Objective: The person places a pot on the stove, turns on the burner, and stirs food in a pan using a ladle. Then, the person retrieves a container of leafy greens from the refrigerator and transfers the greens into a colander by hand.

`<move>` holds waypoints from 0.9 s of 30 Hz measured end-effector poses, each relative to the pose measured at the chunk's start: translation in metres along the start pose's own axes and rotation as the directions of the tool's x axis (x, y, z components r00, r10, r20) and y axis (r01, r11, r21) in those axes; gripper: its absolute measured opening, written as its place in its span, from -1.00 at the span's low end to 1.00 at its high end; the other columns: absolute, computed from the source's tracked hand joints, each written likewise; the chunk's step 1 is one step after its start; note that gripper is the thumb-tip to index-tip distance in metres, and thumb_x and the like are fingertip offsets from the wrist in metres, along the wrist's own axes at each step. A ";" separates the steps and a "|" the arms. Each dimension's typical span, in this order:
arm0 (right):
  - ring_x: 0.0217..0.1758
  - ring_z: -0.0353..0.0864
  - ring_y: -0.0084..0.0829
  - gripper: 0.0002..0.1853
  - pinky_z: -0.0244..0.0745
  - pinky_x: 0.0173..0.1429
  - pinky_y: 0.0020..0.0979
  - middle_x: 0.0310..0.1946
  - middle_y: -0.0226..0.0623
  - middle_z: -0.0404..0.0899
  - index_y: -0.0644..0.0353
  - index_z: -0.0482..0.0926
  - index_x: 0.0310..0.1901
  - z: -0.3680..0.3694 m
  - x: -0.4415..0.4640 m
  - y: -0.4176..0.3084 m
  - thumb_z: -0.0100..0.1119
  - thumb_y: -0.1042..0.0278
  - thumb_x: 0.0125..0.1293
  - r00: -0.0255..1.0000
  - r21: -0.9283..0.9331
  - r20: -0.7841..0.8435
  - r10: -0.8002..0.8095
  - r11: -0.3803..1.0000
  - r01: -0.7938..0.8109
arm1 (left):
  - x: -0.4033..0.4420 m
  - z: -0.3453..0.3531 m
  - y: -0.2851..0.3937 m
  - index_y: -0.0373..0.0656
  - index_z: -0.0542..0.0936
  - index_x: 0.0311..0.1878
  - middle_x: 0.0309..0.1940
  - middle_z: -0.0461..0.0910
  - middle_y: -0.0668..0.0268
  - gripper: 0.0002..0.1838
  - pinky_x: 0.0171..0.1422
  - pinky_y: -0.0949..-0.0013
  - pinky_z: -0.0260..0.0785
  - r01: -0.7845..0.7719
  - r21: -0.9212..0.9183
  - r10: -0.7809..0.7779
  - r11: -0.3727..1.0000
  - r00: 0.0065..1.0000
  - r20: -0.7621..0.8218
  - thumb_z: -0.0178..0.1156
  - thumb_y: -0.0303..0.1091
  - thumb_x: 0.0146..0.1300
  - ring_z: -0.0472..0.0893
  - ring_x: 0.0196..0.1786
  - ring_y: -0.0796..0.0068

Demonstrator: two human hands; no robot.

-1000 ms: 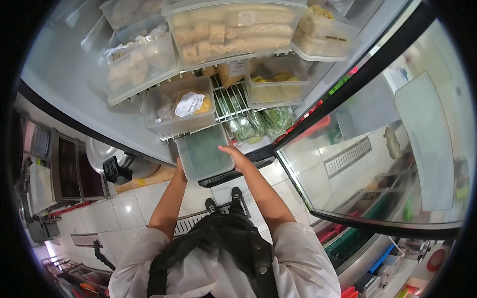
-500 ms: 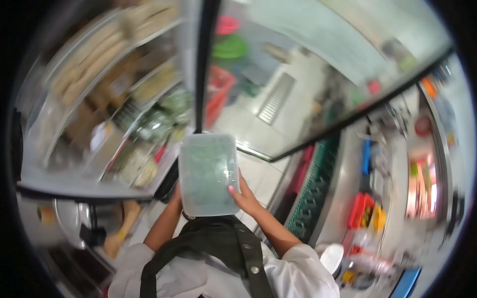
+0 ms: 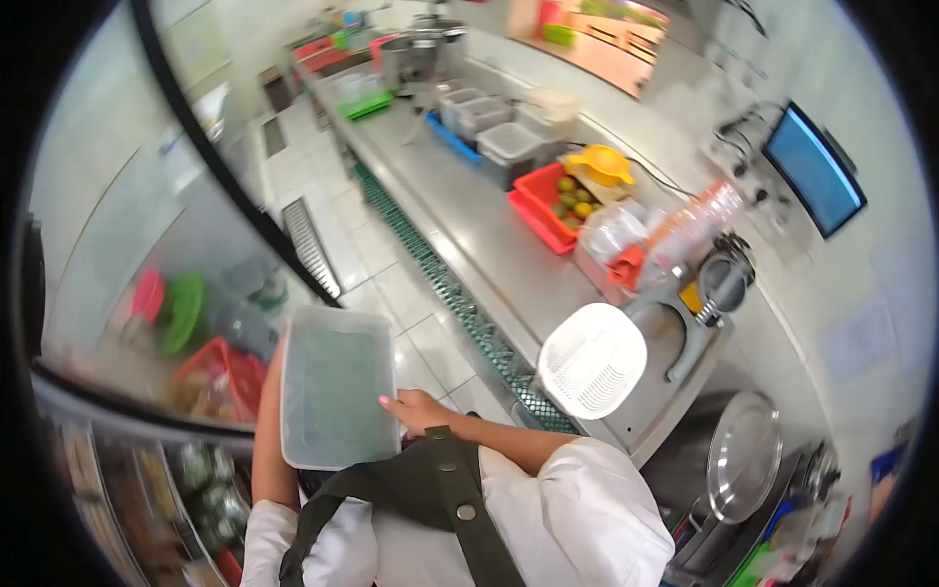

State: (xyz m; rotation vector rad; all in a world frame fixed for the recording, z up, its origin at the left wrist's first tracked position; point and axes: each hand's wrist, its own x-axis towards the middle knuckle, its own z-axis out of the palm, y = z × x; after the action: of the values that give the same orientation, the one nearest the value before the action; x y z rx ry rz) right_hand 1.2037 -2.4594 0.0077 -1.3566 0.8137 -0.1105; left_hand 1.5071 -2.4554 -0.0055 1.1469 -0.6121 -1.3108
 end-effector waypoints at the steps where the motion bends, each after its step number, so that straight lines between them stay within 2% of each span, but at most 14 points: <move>1: -0.53 0.53 -0.48 -0.44 0.51 -0.44 -0.43 -0.46 -0.23 0.52 0.39 0.48 -0.13 -0.044 0.000 0.002 -0.08 -0.11 0.33 1.000 -0.048 -0.011 -0.002 0.999 0.002 | 0.031 0.029 -0.011 -0.20 0.36 0.21 0.12 0.44 0.24 -0.43 0.19 0.38 0.25 0.069 -0.005 -0.069 0.998 0.996 0.062 -0.27 0.06 0.41 0.39 0.16 0.43; 2: -0.56 0.53 -0.49 -0.44 0.50 -0.47 -0.47 -0.50 -0.23 0.52 0.38 0.50 -0.15 -0.091 0.000 0.003 -0.07 -0.12 0.33 1.000 -0.100 -0.005 0.003 0.995 -0.004 | 0.057 0.057 -0.018 -0.21 0.37 0.20 0.11 0.44 0.23 -0.43 0.19 0.38 0.25 0.133 0.009 -0.134 0.991 0.984 0.122 -0.28 0.06 0.41 0.40 0.15 0.43; 3: -0.35 0.57 -0.49 -0.59 0.55 -0.43 -0.49 -0.29 -0.22 0.52 0.26 0.48 -0.06 -0.115 0.014 0.014 0.07 0.04 0.30 0.995 0.023 -0.081 -0.059 0.998 0.061 | 0.081 0.066 -0.020 -0.22 0.38 0.20 0.11 0.45 0.23 -0.43 0.19 0.38 0.25 0.187 0.026 -0.189 0.982 0.965 0.180 -0.29 0.05 0.42 0.40 0.15 0.43; 4: -0.59 0.47 -0.51 -0.67 0.42 -0.49 -0.46 -0.60 -0.33 0.48 0.24 0.51 -0.32 -0.140 0.023 0.004 0.10 0.07 0.28 0.901 0.005 -0.404 -0.157 0.985 0.174 | 0.105 0.084 -0.019 -0.23 0.38 0.19 0.10 0.45 0.23 -0.43 0.19 0.38 0.26 0.226 0.054 -0.233 0.973 0.947 0.221 -0.30 0.05 0.42 0.41 0.14 0.43; 5: -0.63 0.40 -0.51 -0.73 0.38 -0.48 -0.44 -0.63 -0.37 0.44 0.25 0.47 -0.38 -0.167 0.032 -0.006 0.16 0.19 0.24 0.715 -0.196 -0.592 -0.372 0.927 0.321 | 0.126 0.102 -0.019 -0.24 0.39 0.18 0.09 0.46 0.22 -0.43 0.18 0.38 0.26 0.265 0.081 -0.277 0.961 0.926 0.256 -0.30 0.05 0.42 0.42 0.13 0.43; 7: -0.62 0.37 -0.52 -0.71 0.34 -0.46 -0.41 -0.65 -0.34 0.42 0.27 0.44 -0.43 -0.211 0.063 -0.015 0.18 0.19 0.22 0.423 -0.428 -0.668 -0.612 0.781 0.454 | 0.161 0.127 -0.021 -0.26 0.40 0.17 0.08 0.47 0.21 -0.42 0.18 0.38 0.27 0.312 0.118 -0.333 0.943 0.898 0.289 -0.32 0.04 0.43 0.43 0.12 0.43; 10: -0.55 0.42 -0.37 -0.68 0.34 -0.39 -0.35 -0.62 -0.19 0.43 0.30 0.42 -0.47 -0.240 0.047 -0.058 0.18 0.19 0.20 0.718 -0.315 -0.574 -0.394 0.915 0.250 | 0.198 0.162 -0.023 -0.28 0.42 0.15 0.04 0.49 0.20 -0.42 0.16 0.38 0.29 0.233 0.213 -0.295 0.949 0.894 0.337 -0.34 0.03 0.44 0.46 0.08 0.42; 13: -0.51 0.41 -0.20 -0.67 0.32 -0.37 -0.29 -0.60 -0.09 0.44 0.32 0.41 -0.51 -0.259 0.033 -0.069 0.17 0.19 0.18 0.639 -0.515 -0.602 -0.479 0.844 0.147 | 0.230 0.188 -0.028 -0.27 0.43 0.14 -0.03 0.53 0.19 -0.41 0.12 0.39 0.33 0.148 0.279 -0.254 0.949 0.882 0.398 -0.36 0.04 0.44 0.50 0.00 0.42; 16: -0.53 0.38 -0.38 -0.67 0.29 -0.40 -0.35 -0.64 -0.10 0.34 0.34 0.38 -0.53 -0.268 0.028 -0.062 0.19 0.24 0.15 0.496 -0.676 -0.632 -0.595 0.737 0.022 | 0.262 0.211 -0.041 -0.27 0.42 0.14 -0.04 0.52 0.17 -0.39 0.11 0.37 0.33 0.183 0.285 -0.311 0.941 0.802 0.510 -0.35 0.06 0.43 0.50 -0.02 0.42; 19: -0.54 0.34 -0.36 -0.66 0.31 -0.37 -0.37 -0.64 -0.17 0.35 0.32 0.39 -0.52 -0.274 0.029 -0.061 0.24 0.20 0.11 0.391 -0.708 -0.681 -0.619 0.693 -0.136 | 0.308 0.221 -0.065 -0.26 0.43 0.14 -0.05 0.52 0.16 -0.38 0.08 0.36 0.34 0.151 0.354 -0.320 0.923 0.812 0.488 -0.32 0.11 0.41 0.51 -0.03 0.41; 22: -0.49 0.37 -0.34 -0.65 0.34 -0.33 -0.37 -0.58 -0.21 0.38 0.31 0.42 -0.45 -0.263 0.031 -0.090 0.30 0.18 0.06 0.695 -0.341 -0.683 -0.223 0.939 -0.034 | 0.330 0.243 -0.049 -0.26 0.44 0.11 -0.07 0.53 0.14 -0.37 0.03 0.35 0.37 0.264 0.376 -0.440 0.888 0.725 0.529 -0.28 0.15 0.38 0.52 -0.08 0.40; 23: -0.42 0.40 -0.28 -0.65 0.34 -0.29 -0.33 -0.52 -0.18 0.39 0.30 0.42 -0.41 -0.262 0.040 -0.095 0.31 0.18 0.04 0.571 -0.399 -0.760 -0.310 0.916 -0.034 | 0.332 0.256 -0.034 -0.26 0.44 0.10 -0.08 0.53 0.13 -0.36 0.02 0.35 0.37 0.278 0.374 -0.451 0.885 0.708 0.544 -0.28 0.15 0.38 0.52 -0.08 0.40; 25: -0.29 0.46 -0.15 -0.63 0.36 -0.20 -0.27 -0.40 -0.11 0.43 0.29 0.41 -0.34 -0.272 0.062 -0.102 0.32 0.18 0.02 0.300 -0.520 -0.826 -0.478 0.851 -0.075 | 0.352 0.272 -0.021 -0.27 0.50 0.00 -0.11 0.54 0.14 -0.37 0.00 0.35 0.36 0.045 0.476 -0.370 0.878 0.695 0.617 -0.29 0.15 0.38 0.50 -0.12 0.41; 27: -0.28 0.46 -0.22 -0.67 0.36 -0.19 -0.31 -0.37 -0.14 0.43 0.26 0.43 -0.33 -0.292 0.084 -0.117 0.32 0.22 0.03 0.219 -0.598 -0.775 -0.593 0.800 0.048 | 0.376 0.279 -0.023 -0.27 0.53 -0.05 -0.14 0.55 0.16 -0.37 0.00 0.35 0.35 -0.059 0.506 -0.374 0.861 0.600 0.707 -0.30 0.14 0.38 0.49 -0.14 0.42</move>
State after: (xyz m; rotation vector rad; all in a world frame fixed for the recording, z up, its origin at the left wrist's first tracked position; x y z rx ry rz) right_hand 1.1416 -2.7713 0.0773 -1.9080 1.6165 -1.3189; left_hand 1.3339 -2.8907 -0.0142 0.9688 -1.6135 -1.9093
